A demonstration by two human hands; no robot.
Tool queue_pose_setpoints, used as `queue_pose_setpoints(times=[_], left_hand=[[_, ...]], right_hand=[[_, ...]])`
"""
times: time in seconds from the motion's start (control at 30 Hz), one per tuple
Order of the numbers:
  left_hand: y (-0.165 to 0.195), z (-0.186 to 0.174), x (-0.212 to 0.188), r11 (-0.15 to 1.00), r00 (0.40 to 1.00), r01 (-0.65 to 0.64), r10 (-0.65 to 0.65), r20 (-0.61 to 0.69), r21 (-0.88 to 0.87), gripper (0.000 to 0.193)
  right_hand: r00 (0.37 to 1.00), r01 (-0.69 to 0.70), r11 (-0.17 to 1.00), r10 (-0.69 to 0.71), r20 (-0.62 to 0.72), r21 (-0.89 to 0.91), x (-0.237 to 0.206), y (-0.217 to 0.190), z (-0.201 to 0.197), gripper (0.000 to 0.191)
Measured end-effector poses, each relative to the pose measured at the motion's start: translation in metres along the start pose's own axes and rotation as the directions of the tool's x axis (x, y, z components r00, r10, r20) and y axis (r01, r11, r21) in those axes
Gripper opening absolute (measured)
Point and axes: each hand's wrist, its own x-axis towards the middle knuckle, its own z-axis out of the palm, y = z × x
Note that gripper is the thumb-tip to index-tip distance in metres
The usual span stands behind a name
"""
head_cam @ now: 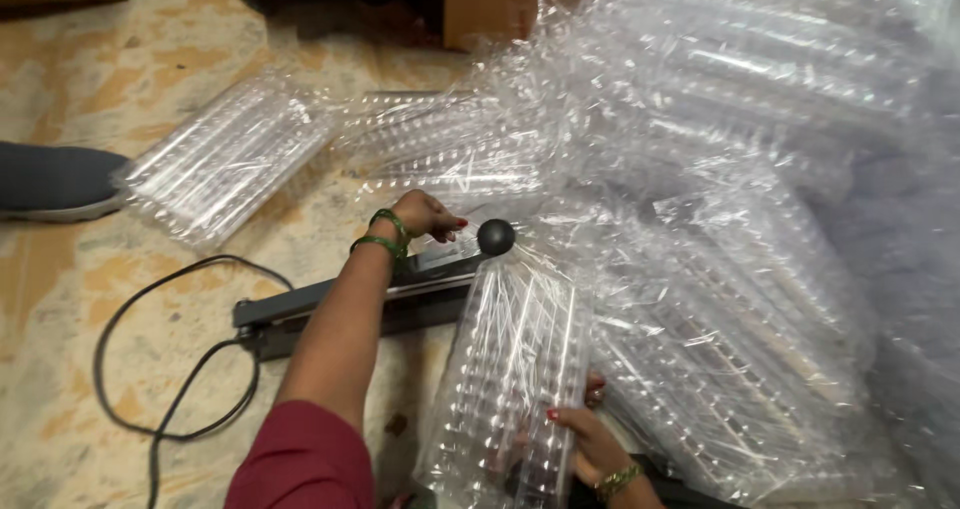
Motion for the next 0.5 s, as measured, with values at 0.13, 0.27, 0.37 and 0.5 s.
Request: queue_pose_setpoints(times=[0.13,0.27,0.37,0.5], left_hand=[[-0.013,-0.004,-0.021,0.994,0.990,-0.070,0.079,-0.113,0.081,0.035],[0.013,0.016,-0.005,0.994,0.978,-0.077,0.090,-0.188,0.073,0.027],[0.025,0.033,0.004,0.959,0.970,0.050,0.020,-0.244,0.278,0.028],[0.011,0.011,-0.022,0.920,0.942,0.257,-0.170,-0.288,0.296,0.028]], right_hand=[[0.998,-0.059,0.998,0.060,-0.031,0.020,-0.002,-0.010,0.009,0.025],[0.997,-0.053,0.998,0.055,0.059,-0.040,-0.025,-0.042,-0.001,0.033],[1.000,-0.017,0.999,0.016,-0.020,-0.040,-0.032,-0.049,-0.009,0.031],[0.996,-0.080,0.994,0.077,-0.033,-0.078,-0.018,-0.031,0.008,0.030]])
